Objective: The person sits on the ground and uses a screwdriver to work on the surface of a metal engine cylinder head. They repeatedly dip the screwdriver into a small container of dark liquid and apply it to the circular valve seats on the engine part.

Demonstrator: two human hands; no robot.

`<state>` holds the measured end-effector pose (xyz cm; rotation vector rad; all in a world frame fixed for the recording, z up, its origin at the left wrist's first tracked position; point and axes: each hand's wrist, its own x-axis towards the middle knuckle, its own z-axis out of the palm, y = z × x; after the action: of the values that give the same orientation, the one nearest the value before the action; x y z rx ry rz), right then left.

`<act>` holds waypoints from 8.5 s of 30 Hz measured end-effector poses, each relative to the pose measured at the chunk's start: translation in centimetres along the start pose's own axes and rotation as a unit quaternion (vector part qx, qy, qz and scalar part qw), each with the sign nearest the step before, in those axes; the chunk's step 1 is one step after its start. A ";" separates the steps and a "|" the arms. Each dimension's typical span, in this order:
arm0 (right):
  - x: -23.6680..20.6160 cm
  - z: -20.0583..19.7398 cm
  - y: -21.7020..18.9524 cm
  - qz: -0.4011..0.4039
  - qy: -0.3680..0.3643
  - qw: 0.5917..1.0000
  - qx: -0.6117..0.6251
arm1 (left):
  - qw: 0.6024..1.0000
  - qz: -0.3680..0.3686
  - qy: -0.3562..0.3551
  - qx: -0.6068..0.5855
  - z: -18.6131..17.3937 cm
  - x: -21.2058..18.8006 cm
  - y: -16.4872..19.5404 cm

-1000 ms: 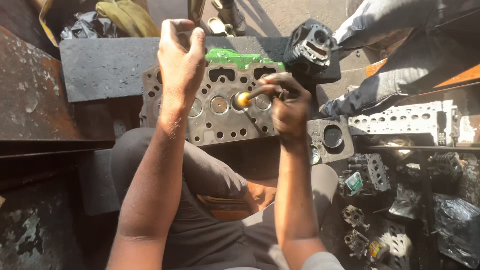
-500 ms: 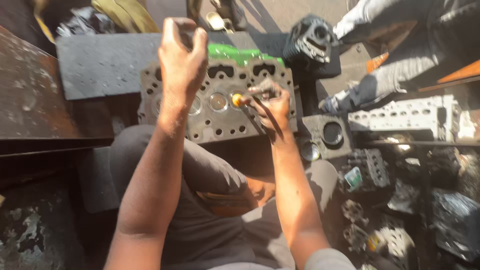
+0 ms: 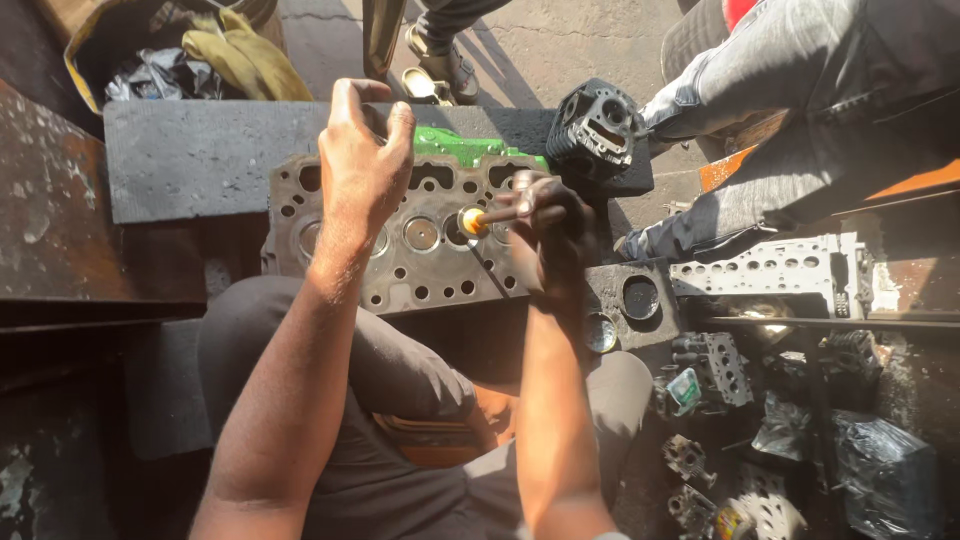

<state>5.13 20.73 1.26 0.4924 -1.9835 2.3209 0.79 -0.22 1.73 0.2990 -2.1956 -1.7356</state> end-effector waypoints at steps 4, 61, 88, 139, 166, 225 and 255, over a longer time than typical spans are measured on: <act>-0.4 -1.7 1.7 0.013 -0.024 0.992 -0.126 | 1.000 -0.005 -0.008 -0.001 -0.2 -0.1 -0.3; -1.9 -3.4 8.0 0.069 0.013 0.997 0.044 | 1.000 0.012 -0.022 0.007 0.0 -0.5 0.9; -1.3 -3.8 5.9 0.060 0.015 0.990 0.128 | 0.995 0.095 0.011 0.007 0.5 -0.4 -0.1; -1.0 -4.3 7.2 0.053 0.019 0.997 0.051 | 0.999 0.035 -0.024 0.032 0.9 -0.9 1.4; -3.2 -1.0 4.1 0.056 0.079 0.972 -0.212 | 0.944 0.187 -0.271 -0.010 1.3 -3.2 1.6; -9.3 -0.1 2.8 0.304 0.025 0.945 0.122 | 0.964 0.176 -0.175 -0.099 5.7 -5.6 -1.7; -8.5 -0.2 5.3 0.320 -0.004 0.933 0.165 | 0.960 0.188 -0.199 -0.060 5.4 -5.3 -1.2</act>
<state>11.87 21.38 -6.15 -0.1869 -1.9704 3.0524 3.65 6.29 -1.17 -0.5099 -2.2016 -1.8092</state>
